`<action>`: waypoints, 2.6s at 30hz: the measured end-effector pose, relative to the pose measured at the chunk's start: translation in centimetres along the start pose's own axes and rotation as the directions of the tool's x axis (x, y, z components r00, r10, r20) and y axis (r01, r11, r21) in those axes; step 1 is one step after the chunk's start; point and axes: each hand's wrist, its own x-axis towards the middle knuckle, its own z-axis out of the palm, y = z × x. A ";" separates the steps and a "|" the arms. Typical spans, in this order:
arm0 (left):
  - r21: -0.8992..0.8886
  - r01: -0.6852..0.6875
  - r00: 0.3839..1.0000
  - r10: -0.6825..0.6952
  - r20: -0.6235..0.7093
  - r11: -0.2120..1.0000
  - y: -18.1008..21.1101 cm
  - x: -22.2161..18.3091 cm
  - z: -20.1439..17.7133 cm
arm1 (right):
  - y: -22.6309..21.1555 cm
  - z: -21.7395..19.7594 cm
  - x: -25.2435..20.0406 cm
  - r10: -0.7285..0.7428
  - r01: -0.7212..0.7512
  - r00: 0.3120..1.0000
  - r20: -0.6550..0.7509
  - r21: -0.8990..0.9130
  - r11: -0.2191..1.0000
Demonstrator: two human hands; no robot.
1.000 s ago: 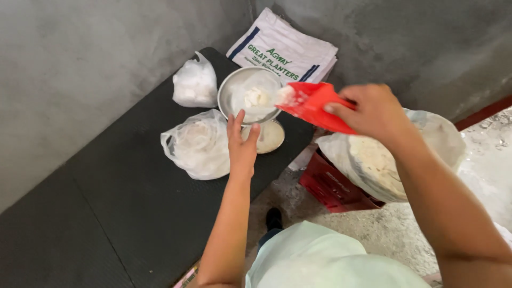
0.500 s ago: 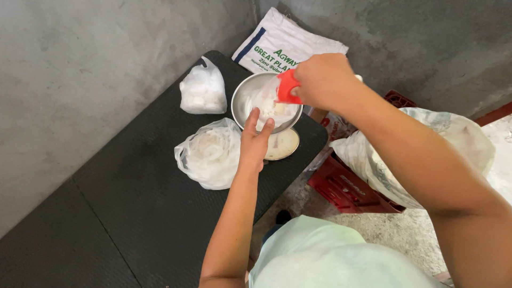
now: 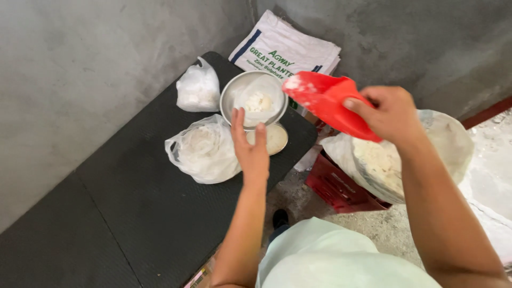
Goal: Scooping zinc sulphate fertilizer from a large sack into smaller plastic bags after weighing them in a bowl on a scale.
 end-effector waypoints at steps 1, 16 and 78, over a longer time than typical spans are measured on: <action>-0.002 -0.001 1.000 0.001 0.008 1.000 0.6 -1.3 0.7 | 0.7 -0.9 -1.3 0.006 -0.006 1.000 -0.005 0.000 1.000; -0.010 0.093 0.859 -0.075 0.506 0.996 -2.0 -16.6 11.4 | 16.3 -8.3 -14.1 0.466 -0.499 0.867 -0.179 -0.338 0.798; -0.067 -0.010 0.932 0.033 0.361 0.998 0.2 -4.2 3.9 | 13.1 -6.9 -13.2 0.573 -0.582 0.807 -0.142 -0.031 0.812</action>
